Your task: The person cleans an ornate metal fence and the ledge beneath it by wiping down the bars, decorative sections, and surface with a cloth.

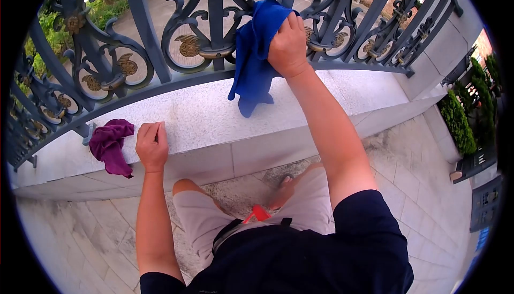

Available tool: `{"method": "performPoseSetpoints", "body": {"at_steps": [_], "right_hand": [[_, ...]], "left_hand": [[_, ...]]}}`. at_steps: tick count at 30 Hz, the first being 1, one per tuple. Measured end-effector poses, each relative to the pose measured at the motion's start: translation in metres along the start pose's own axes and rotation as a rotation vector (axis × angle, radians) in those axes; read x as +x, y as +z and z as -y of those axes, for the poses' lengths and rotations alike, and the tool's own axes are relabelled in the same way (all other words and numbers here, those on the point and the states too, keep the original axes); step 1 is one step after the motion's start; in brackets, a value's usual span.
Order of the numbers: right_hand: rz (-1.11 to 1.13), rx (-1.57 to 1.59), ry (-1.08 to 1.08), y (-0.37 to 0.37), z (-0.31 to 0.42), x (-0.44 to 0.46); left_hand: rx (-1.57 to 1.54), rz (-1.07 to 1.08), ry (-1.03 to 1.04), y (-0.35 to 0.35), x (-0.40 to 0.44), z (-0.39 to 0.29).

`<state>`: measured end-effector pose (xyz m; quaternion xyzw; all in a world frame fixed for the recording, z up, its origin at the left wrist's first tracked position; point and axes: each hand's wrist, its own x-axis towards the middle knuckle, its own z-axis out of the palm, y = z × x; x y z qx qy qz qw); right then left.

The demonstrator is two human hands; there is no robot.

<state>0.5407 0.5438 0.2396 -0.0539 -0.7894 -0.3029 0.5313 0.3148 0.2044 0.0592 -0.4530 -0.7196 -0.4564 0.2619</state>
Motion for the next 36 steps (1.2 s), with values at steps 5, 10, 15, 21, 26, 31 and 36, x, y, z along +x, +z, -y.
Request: {"method": "performPoseSetpoints", "body": {"at_steps": [5, 10, 15, 21, 26, 31, 36], "right_hand": [[-0.013, 0.229, 0.195, 0.002, 0.042, -0.076], [0.036, 0.351, 0.351, -0.018, 0.073, -0.086], [0.043, 0.3, 0.22, -0.017, 0.06, -0.02], [0.173, 0.248, 0.404, 0.006, 0.091, -0.053], [0.188, 0.263, 0.408, 0.005, 0.13, -0.1], [0.019, 0.462, 0.45, -0.011, 0.113, -0.056], [0.081, 0.311, 0.332, 0.01, 0.11, -0.018]], "left_hand": [[-0.003, 0.002, -0.023, -0.001, 0.0, 0.0], [0.008, -0.009, 0.008, -0.001, 0.001, 0.0], [0.024, 0.004, 0.0, 0.0, 0.002, -0.004], [0.0, 0.007, -0.003, 0.001, 0.001, -0.002], [0.002, 0.003, 0.012, 0.0, 0.001, -0.001], [0.012, 0.008, 0.006, -0.001, 0.001, -0.003], [0.018, -0.005, 0.027, 0.001, 0.002, -0.002]]}}
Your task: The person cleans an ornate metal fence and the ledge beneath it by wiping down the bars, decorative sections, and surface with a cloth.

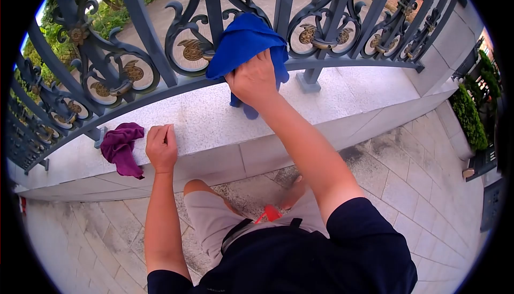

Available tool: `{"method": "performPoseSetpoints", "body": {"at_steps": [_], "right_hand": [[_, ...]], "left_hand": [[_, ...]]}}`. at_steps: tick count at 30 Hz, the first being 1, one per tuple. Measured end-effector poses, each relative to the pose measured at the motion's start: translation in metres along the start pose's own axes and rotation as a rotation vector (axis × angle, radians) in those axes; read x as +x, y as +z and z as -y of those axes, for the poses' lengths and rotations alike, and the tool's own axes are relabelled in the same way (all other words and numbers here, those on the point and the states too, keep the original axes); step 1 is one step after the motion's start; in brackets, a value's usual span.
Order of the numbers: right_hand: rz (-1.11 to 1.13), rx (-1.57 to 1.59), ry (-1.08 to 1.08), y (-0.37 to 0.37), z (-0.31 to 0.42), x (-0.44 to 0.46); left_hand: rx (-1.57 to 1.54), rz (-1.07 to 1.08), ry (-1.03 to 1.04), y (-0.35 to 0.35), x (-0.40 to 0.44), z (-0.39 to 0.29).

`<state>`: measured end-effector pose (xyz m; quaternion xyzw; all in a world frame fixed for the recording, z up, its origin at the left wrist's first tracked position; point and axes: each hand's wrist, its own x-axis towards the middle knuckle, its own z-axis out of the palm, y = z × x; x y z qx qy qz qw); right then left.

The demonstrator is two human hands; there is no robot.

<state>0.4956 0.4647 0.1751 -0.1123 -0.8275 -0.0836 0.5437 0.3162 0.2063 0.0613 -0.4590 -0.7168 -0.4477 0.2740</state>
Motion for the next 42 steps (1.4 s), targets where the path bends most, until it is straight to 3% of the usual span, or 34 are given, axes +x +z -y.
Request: {"method": "performPoseSetpoints", "body": {"at_steps": [7, 11, 15, 19, 23, 28, 32, 35, 36, 39, 42], "right_hand": [[-0.009, 0.051, 0.001, -0.006, 0.018, -0.032], [0.122, 0.072, 0.001, -0.03, 0.004, -0.004], [-0.039, 0.007, -0.076, -0.008, 0.016, 0.002], [0.027, 0.18, 0.041, -0.013, 0.029, -0.019], [0.142, 0.115, -0.046, -0.027, 0.01, -0.021], [-0.079, 0.152, -0.003, -0.015, 0.011, 0.001], [-0.08, 0.238, 0.022, -0.005, 0.03, -0.03], [-0.014, 0.341, 0.074, -0.012, 0.027, -0.054], [0.198, 0.372, 0.211, -0.012, 0.026, -0.069], [0.095, 0.194, 0.002, -0.021, 0.017, -0.082], [-0.093, 0.198, 0.053, -0.035, 0.016, -0.044]], "left_hand": [[0.0, 0.01, -0.01, -0.002, 0.0, -0.001], [0.008, 0.0, -0.005, 0.0, -0.001, 0.001], [0.015, 0.017, -0.04, -0.001, -0.002, -0.001], [0.01, 0.011, -0.047, 0.0, -0.002, 0.001], [0.025, 0.009, -0.011, -0.001, 0.0, 0.001], [0.033, 0.018, -0.038, -0.001, -0.002, -0.002], [0.035, 0.0, 0.0, 0.001, -0.001, 0.0], [0.025, 0.035, -0.025, -0.001, -0.001, 0.001], [0.029, 0.034, -0.031, -0.001, -0.002, 0.001], [0.029, 0.02, -0.025, 0.003, 0.003, 0.004], [0.035, 0.038, -0.026, -0.001, -0.006, 0.002]]}}
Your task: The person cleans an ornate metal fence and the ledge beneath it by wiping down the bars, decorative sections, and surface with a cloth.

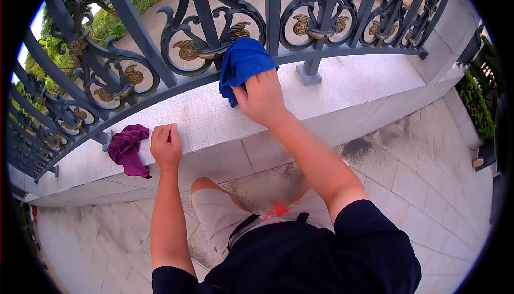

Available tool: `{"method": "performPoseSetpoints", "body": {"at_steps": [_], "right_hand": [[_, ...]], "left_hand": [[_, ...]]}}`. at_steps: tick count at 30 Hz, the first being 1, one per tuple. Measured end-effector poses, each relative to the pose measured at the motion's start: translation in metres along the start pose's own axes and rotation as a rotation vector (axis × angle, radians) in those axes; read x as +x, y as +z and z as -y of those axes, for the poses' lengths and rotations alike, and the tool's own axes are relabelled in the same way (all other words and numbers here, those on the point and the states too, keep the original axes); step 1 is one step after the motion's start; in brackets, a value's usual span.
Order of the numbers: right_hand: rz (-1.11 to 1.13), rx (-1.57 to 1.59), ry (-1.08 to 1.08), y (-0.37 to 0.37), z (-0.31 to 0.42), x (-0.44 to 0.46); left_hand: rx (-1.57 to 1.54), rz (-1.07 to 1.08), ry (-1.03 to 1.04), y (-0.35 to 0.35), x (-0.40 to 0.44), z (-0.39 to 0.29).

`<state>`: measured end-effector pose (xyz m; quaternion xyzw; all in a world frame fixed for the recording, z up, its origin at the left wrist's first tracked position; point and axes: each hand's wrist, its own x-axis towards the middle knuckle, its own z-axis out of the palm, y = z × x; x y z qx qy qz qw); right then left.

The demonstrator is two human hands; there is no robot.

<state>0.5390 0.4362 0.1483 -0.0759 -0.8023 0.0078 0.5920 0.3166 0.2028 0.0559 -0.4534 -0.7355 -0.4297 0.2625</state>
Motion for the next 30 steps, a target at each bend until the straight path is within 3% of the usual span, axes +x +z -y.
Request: {"method": "performPoseSetpoints", "body": {"at_steps": [2, 5, 8, 11, 16, 23, 27, 28, 30], "right_hand": [[-0.095, -0.031, 0.001, 0.003, -0.012, 0.026], [0.094, -0.257, 0.016, 0.024, -0.034, 0.022], [0.098, -0.153, 0.127, 0.045, -0.022, -0.02], [0.2, -0.211, 0.03, 0.033, -0.012, -0.033], [-0.073, 0.018, 0.078, 0.007, -0.013, 0.027], [0.139, -0.214, 0.08, 0.046, -0.017, -0.026], [-0.025, 0.034, 0.07, 0.011, -0.012, 0.011], [-0.129, -0.035, 0.054, 0.008, -0.012, 0.024], [-0.098, -0.062, 0.034, 0.01, -0.021, 0.038]], "left_hand": [[0.003, 0.013, -0.005, 0.001, 0.004, 0.0], [-0.018, 0.011, -0.016, 0.001, 0.005, 0.0], [-0.026, -0.005, -0.005, 0.002, 0.005, 0.0], [-0.027, -0.018, 0.021, 0.0, 0.006, -0.002], [-0.028, -0.012, 0.02, 0.001, 0.003, 0.0], [-0.02, -0.015, -0.048, 0.003, 0.003, -0.001], [-0.026, -0.017, -0.005, 0.001, 0.004, 0.0], [-0.016, -0.002, -0.005, -0.001, 0.004, -0.002], [-0.007, 0.007, 0.002, 0.0, 0.007, -0.002]]}}
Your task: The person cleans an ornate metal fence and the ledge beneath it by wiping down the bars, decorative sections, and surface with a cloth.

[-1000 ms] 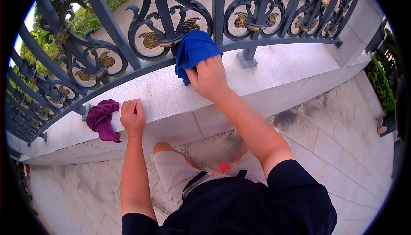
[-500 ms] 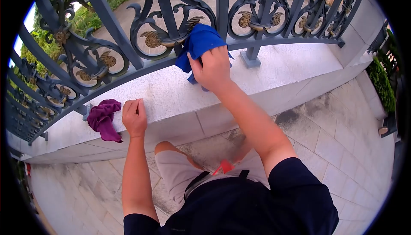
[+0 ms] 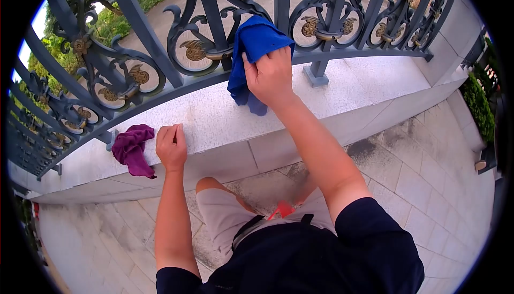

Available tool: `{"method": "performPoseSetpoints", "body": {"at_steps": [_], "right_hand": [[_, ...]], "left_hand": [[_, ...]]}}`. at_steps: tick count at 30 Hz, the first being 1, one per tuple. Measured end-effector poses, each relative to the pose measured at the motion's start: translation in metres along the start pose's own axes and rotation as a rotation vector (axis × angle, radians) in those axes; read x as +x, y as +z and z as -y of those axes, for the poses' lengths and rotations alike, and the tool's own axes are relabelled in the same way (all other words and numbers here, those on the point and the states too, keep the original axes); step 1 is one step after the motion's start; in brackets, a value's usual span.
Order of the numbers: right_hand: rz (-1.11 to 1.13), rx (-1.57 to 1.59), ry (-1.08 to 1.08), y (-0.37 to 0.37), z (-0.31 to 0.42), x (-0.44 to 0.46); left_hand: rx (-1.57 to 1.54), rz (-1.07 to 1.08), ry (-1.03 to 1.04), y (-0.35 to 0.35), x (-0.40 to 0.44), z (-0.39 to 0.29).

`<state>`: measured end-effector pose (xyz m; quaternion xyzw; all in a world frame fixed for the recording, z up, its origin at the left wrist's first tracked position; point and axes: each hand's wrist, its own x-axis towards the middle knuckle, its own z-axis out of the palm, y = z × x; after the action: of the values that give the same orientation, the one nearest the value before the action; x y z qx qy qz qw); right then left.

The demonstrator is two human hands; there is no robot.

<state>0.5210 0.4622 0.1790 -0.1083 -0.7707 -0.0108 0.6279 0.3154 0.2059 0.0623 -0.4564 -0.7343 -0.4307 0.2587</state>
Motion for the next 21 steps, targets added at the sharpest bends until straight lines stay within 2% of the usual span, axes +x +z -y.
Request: {"method": "performPoseSetpoints", "body": {"at_steps": [4, 5, 7, 10, 13, 17, 18, 21], "right_hand": [[0.134, -0.048, -0.033, 0.026, -0.008, -0.035], [0.114, -0.019, 0.021, 0.026, 0.004, -0.041], [0.134, -0.007, -0.017, 0.019, 0.02, -0.045], [0.056, 0.132, 0.033, 0.001, 0.016, -0.015], [-0.079, 0.07, 0.021, -0.004, 0.01, 0.024], [0.065, 0.037, -0.088, 0.03, -0.004, -0.002], [0.16, 0.0, -0.108, 0.025, 0.002, -0.014], [0.126, 0.019, -0.147, 0.014, 0.007, -0.01]], "left_hand": [[-0.007, -0.012, -0.006, 0.002, -0.005, 0.002], [-0.008, -0.022, -0.004, 0.002, -0.002, 0.002], [-0.017, -0.031, -0.002, 0.002, 0.0, 0.002], [-0.001, -0.017, -0.004, 0.002, -0.001, 0.0], [0.001, -0.016, 0.005, 0.001, -0.002, 0.001], [0.0, -0.033, 0.019, 0.003, -0.003, 0.004], [-0.006, -0.033, 0.009, 0.002, -0.001, 0.003], [-0.01, -0.037, -0.016, 0.001, -0.003, 0.0]]}}
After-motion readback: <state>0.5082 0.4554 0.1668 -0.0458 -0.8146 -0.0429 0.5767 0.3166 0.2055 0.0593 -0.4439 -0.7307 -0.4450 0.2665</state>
